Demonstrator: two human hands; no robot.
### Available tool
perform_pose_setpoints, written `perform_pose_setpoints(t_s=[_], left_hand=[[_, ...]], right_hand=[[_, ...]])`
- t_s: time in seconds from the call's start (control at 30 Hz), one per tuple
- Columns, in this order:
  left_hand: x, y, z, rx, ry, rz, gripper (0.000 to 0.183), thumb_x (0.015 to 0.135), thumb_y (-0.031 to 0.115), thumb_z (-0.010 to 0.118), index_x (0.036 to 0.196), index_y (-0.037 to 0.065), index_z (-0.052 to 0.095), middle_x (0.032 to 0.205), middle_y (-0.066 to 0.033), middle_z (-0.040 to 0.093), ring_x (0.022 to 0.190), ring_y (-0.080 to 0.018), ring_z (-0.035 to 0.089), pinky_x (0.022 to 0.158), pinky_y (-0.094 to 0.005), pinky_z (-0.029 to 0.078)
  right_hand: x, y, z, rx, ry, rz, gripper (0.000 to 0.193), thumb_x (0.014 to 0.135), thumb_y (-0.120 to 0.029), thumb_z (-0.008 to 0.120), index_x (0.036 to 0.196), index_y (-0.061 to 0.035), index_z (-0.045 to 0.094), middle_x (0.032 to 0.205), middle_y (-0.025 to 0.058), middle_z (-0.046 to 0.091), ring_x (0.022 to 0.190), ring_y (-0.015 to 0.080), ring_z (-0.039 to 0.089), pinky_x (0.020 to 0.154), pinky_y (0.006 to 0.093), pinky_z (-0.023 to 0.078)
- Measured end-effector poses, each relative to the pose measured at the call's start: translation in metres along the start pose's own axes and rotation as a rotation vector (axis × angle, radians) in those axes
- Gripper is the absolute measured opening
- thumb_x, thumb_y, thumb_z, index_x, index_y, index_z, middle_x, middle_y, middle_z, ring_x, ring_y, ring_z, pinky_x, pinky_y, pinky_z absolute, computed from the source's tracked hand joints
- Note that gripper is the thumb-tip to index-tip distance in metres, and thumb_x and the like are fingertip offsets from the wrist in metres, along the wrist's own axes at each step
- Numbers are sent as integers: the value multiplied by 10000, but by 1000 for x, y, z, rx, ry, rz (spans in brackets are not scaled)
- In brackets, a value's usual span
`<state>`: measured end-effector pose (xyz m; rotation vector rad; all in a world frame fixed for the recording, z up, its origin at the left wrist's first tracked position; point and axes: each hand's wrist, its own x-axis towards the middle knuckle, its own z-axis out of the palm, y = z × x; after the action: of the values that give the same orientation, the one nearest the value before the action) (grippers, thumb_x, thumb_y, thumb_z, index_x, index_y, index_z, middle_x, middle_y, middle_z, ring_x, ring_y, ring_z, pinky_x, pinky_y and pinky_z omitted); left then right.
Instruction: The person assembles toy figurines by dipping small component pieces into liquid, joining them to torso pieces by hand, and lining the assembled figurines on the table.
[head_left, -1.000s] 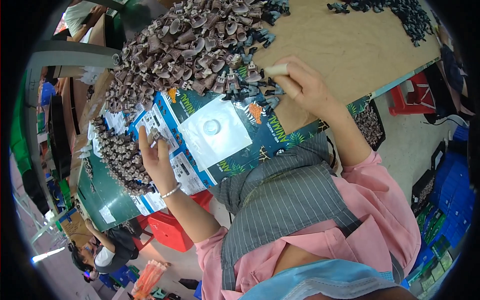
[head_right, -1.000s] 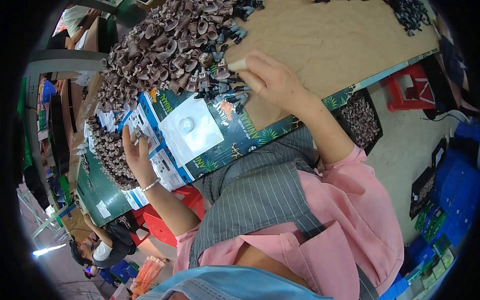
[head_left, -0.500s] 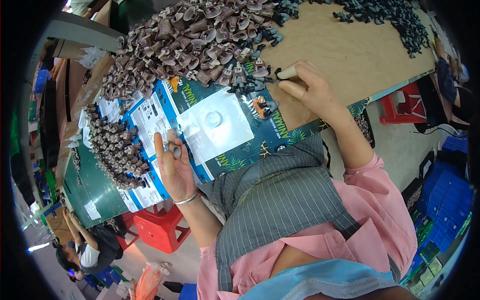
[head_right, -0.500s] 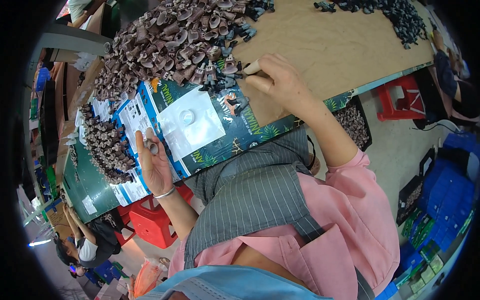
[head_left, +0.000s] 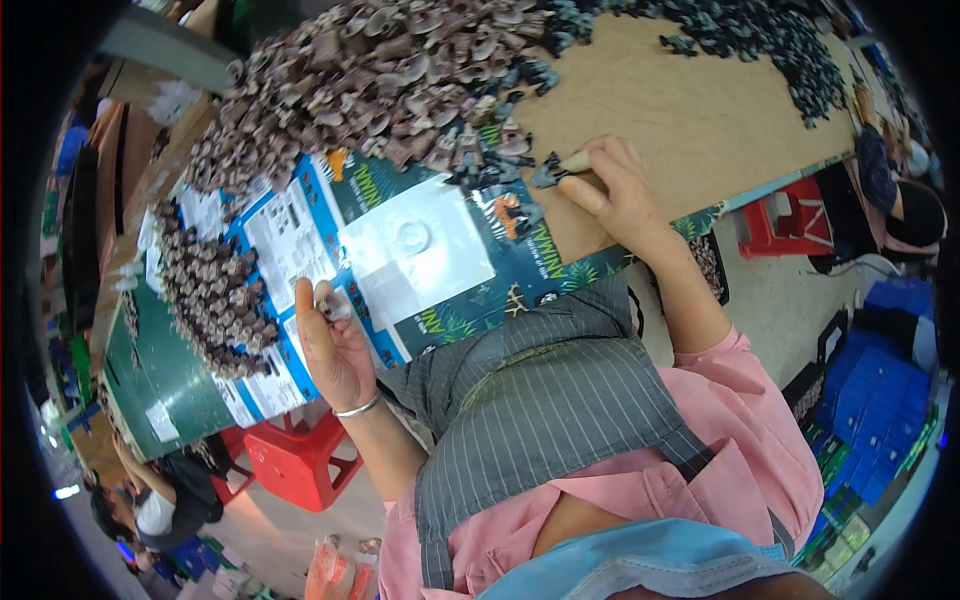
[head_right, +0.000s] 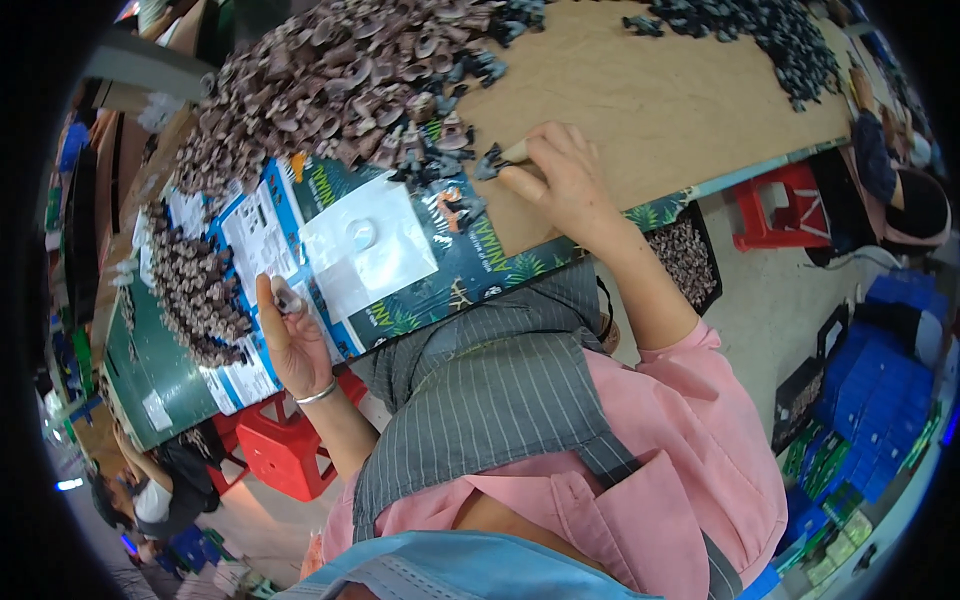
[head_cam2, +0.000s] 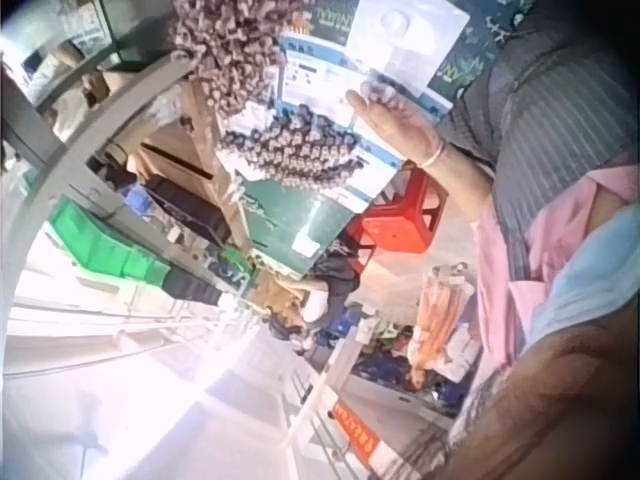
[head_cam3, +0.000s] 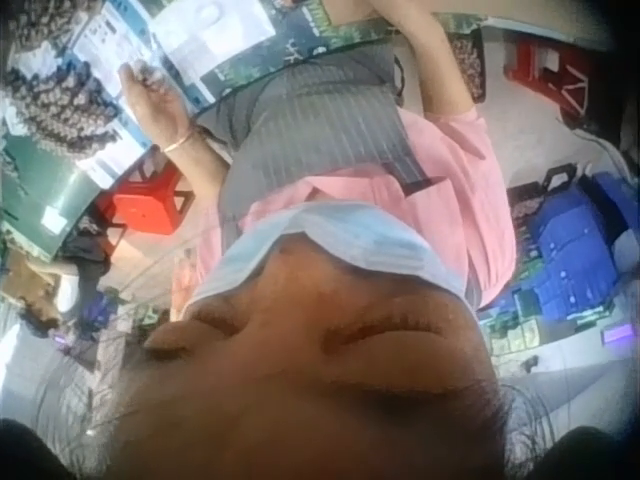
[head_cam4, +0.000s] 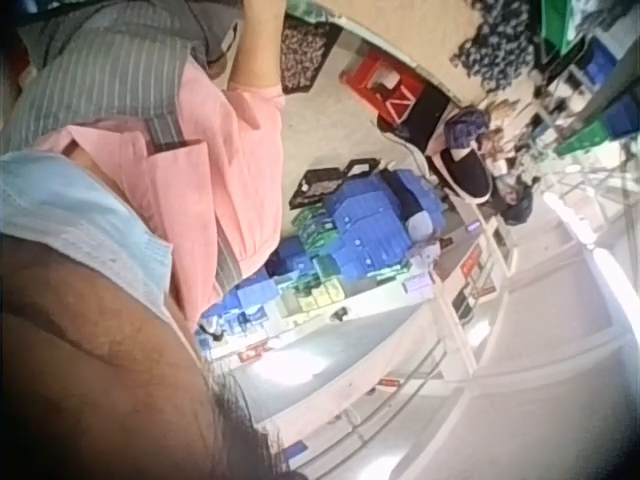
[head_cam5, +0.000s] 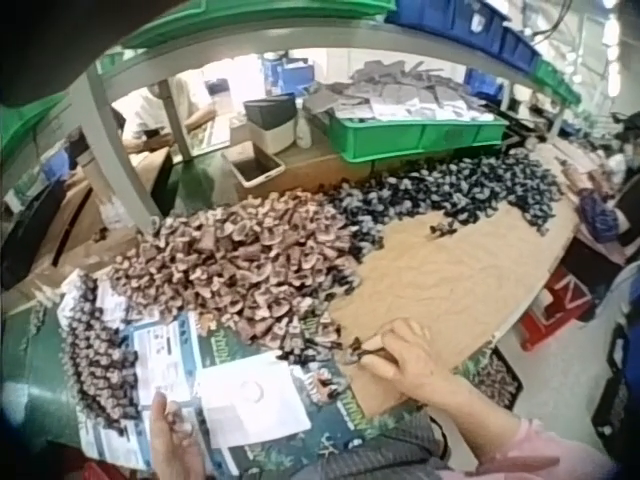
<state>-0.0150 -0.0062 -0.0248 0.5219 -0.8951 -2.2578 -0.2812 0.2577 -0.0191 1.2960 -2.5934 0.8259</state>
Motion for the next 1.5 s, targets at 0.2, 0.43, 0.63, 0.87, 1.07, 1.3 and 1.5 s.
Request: perform_pose_setpoints(t_s=[0.2, 0.43, 0.63, 0.87, 1.07, 1.3, 1.5], left_hand=[[-9, 0, -6, 89, 86, -20, 375, 979, 29, 537, 1352, -1, 521, 1175, -125, 646, 869, -116, 651, 772, -214, 552], [-16, -10, -3, 226, 93, 39, 369, 927, -10, 604, 1294, 25, 594, 1094, -93, 673, 826, -100, 634, 743, -228, 546], [-14, -10, -6, 256, 79, 21, 338, 956, 30, 593, 1294, 32, 595, 1136, -89, 664, 829, -105, 636, 744, -227, 546], [-10, -9, 13, 421, 73, 18, 303, 916, 32, 655, 1217, 9, 642, 1075, -58, 666, 833, -83, 621, 738, -232, 534], [0, -18, 40, 418, 20, -1, 330, 915, 64, 670, 1240, 17, 630, 1107, -52, 668, 890, -86, 621, 762, -242, 533], [6, -23, 57, 215, -34, -149, 346, 937, 133, 667, 1266, 39, 616, 1056, -26, 665, 859, -98, 631, 775, -250, 540], [4, -25, 60, 272, 171, -50, 382, 973, 137, 601, 1317, -10, 525, 1095, -52, 603, 864, -106, 578, 710, -244, 477]], right_hand=[[16, -51, 2, 632, -35, 144, 159, 859, -121, 706, 973, -24, 652, 834, 72, 604, 830, 180, 614, 686, 310, 476], [49, -109, 39, 173, -75, -386, 170, 767, -184, 735, 871, -93, 637, 827, 43, 558, 807, 227, 566, 707, 361, 407], [54, -119, 42, 16, -142, -487, 158, 775, -206, 717, 857, -109, 624, 821, 32, 532, 827, 213, 554, 722, 354, 397], [57, -123, 38, -42, -171, -496, 147, 773, -217, 720, 837, -121, 628, 818, 30, 541, 818, 206, 557, 724, 355, 392], [53, -112, 34, 201, -173, -228, 176, 790, -181, 750, 904, -74, 670, 831, 45, 592, 809, 214, 584, 705, 338, 397], [46, -121, 32, 529, -127, -238, 156, 787, -93, 746, 922, -60, 677, 841, 67, 620, 761, 254, 596, 689, 356, 427], [42, -138, 61, 411, 184, -539, 91, 761, -205, 655, 811, -135, 627, 809, 28, 561, 791, 230, 570, 638, 374, 431]])
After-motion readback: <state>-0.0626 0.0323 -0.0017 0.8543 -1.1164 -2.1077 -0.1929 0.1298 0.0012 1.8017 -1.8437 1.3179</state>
